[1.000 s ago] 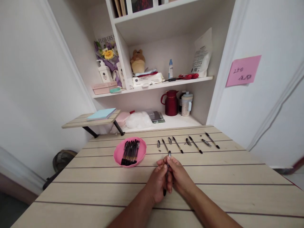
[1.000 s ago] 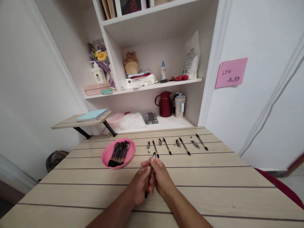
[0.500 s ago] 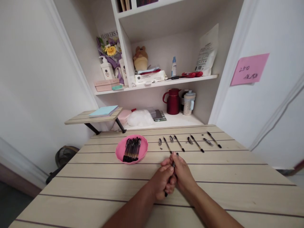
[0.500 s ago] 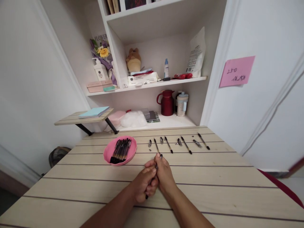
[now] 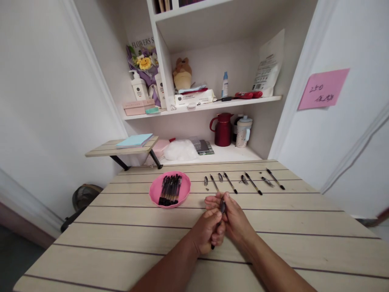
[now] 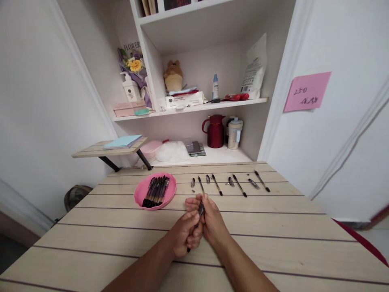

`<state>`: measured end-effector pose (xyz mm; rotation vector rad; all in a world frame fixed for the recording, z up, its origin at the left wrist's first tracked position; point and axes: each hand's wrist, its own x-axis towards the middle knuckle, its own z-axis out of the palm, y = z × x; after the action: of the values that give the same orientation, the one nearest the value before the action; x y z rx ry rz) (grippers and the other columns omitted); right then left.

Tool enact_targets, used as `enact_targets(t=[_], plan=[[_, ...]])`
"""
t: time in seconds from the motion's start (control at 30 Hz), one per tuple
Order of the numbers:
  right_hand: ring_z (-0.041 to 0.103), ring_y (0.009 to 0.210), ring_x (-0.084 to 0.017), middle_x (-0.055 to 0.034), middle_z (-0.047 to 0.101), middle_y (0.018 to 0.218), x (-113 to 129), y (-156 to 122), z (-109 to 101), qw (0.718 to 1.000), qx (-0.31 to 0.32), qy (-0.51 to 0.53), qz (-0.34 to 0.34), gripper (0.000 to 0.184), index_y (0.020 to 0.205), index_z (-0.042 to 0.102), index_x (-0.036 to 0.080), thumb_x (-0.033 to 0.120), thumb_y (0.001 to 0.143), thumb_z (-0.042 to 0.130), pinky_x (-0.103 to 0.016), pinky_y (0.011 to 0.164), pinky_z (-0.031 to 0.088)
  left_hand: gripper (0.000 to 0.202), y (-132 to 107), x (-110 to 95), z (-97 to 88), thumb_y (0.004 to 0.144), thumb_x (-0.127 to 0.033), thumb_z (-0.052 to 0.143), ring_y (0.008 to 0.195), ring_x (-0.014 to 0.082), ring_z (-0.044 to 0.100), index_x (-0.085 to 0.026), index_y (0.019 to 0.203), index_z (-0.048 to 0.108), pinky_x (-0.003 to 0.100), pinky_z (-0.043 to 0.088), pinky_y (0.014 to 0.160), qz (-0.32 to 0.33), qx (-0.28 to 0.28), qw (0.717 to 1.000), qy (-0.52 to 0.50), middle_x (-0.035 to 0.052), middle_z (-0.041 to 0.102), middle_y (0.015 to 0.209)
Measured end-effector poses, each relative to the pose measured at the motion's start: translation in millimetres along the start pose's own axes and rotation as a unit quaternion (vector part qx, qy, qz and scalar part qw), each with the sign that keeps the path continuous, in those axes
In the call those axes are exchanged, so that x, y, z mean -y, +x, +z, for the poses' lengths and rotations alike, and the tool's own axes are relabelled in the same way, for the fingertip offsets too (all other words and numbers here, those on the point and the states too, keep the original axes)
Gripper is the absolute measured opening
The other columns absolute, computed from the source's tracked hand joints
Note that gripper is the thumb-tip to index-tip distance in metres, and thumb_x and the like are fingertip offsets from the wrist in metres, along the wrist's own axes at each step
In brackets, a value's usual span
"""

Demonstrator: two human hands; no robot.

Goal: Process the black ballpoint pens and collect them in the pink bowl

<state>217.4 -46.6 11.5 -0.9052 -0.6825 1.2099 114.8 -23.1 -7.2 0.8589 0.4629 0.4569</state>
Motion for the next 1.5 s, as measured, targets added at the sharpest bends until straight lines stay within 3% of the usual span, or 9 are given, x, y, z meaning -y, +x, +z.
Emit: enact_targets(t=[0.13,0.37,0.6,0.77,0.87,1.07,1.17,1.27,1.5], plan=[[0.051,0.039,-0.009,-0.0033,0.067,0.07,-10,5,-5,0.994,-0.011,-0.105,-0.019,0.039,0.074,0.056,0.018,0.057,0.073,0.054,-0.022,0.041,0.04,0.037,7,7,1.1,0.073,-0.052,0.057,0.028,0.0016,0.023,-0.019,0.075,0.039,0.016,0.012,0.032,0.057,-0.088,0.994,0.044,-0.009,0.041,0.047],[0.044,0.029,-0.008,-0.0042,0.068,0.072,-10,1,-1,0.996,-0.019,-0.082,0.006,0.037,0.073,0.05,0.019,0.055,0.078,0.046,-0.022,0.031,0.034,0.037,7,5,3.7,0.073,-0.051,0.056,0.027,0.0012,0.022,-0.019,0.072,0.039,0.016,0.012,0.031,0.06,-0.1,0.99,0.074,-0.0089,0.04,0.045],[0.061,0.058,-0.017,-0.0062,0.068,0.067,-2,2,-2,0.972,-0.035,-0.213,-0.095,0.039,0.067,0.051,0.02,0.056,0.078,0.045,-0.026,0.056,0.047,0.036,1,2,5.3,0.073,-0.051,0.056,0.028,0.0009,0.019,-0.019,0.07,0.038,0.015,0.01,0.031,0.041,-0.063,0.996,0.039,-0.0087,0.039,0.045],[0.055,0.042,-0.015,0.0035,0.056,0.046,3,10,-10,0.986,-0.132,-0.081,-0.062,0.037,0.076,0.047,0.021,0.058,0.078,0.043,-0.025,0.042,0.043,0.032,2,13,6.1,0.074,-0.046,0.057,0.026,0.0013,0.02,-0.018,0.079,0.043,0.015,0.012,0.03,0.041,-0.036,0.996,0.07,-0.0096,0.04,0.044],[0.057,0.043,-0.014,0.0021,0.062,0.056,6,13,-15,0.988,-0.151,-0.02,-0.032,0.036,0.082,0.046,0.021,0.057,0.075,0.05,-0.02,0.033,0.035,0.031,5,17,6.0,0.076,-0.044,0.055,0.025,0.0016,0.022,-0.018,0.089,0.045,0.015,0.012,0.029,0.04,-0.035,0.996,0.077,-0.0097,0.041,0.046],[0.062,0.062,-0.013,-0.0005,0.064,0.072,11,25,-33,0.988,-0.114,0.079,-0.069,0.034,0.079,0.053,0.02,0.049,0.068,0.064,-0.023,0.053,0.049,0.032,4,12,4.6,0.077,-0.041,0.049,0.027,0.0038,0.031,-0.016,0.098,0.049,0.016,0.021,0.03,0.035,-0.044,0.994,0.093,-0.0071,0.046,0.05],[0.052,0.049,-0.008,0.0041,0.054,0.058,10,35,-45,0.984,-0.151,0.01,-0.095,0.037,0.082,0.058,0.018,0.051,0.067,0.062,-0.019,0.045,0.044,0.03,4,7,1.1,0.075,-0.041,0.048,0.03,0.0047,0.034,-0.016,0.093,0.05,0.017,0.024,0.032,0.05,-0.056,0.993,0.088,-0.0057,0.047,0.052],[0.044,0.042,-0.007,0.0055,0.049,0.055,7,46,-48,0.979,-0.131,-0.14,-0.069,0.04,0.081,0.055,0.017,0.056,0.07,0.055,-0.019,0.04,0.038,0.026,4,-5,-6.4,0.073,-0.039,0.049,0.038,0.0058,0.044,-0.016,0.086,0.051,0.018,0.031,0.038,0.073,-0.118,0.987,0.079,-0.0012,0.054,0.063],[0.05,0.043,-0.011,0.0048,0.05,0.045,-2,95,-11,0.92,-0.056,-0.386,-0.038,0.018,0.064,0.053,0.018,0.034,0.071,0.055,-0.022,0.046,0.038,0.02,6,-38,-33.6,0.069,-0.034,0.055,0.079,0.0152,0.059,-0.016,0.076,0.052,0.03,0.046,0.072,0.186,-0.282,0.94,0.039,0.0073,0.058,0.098]])
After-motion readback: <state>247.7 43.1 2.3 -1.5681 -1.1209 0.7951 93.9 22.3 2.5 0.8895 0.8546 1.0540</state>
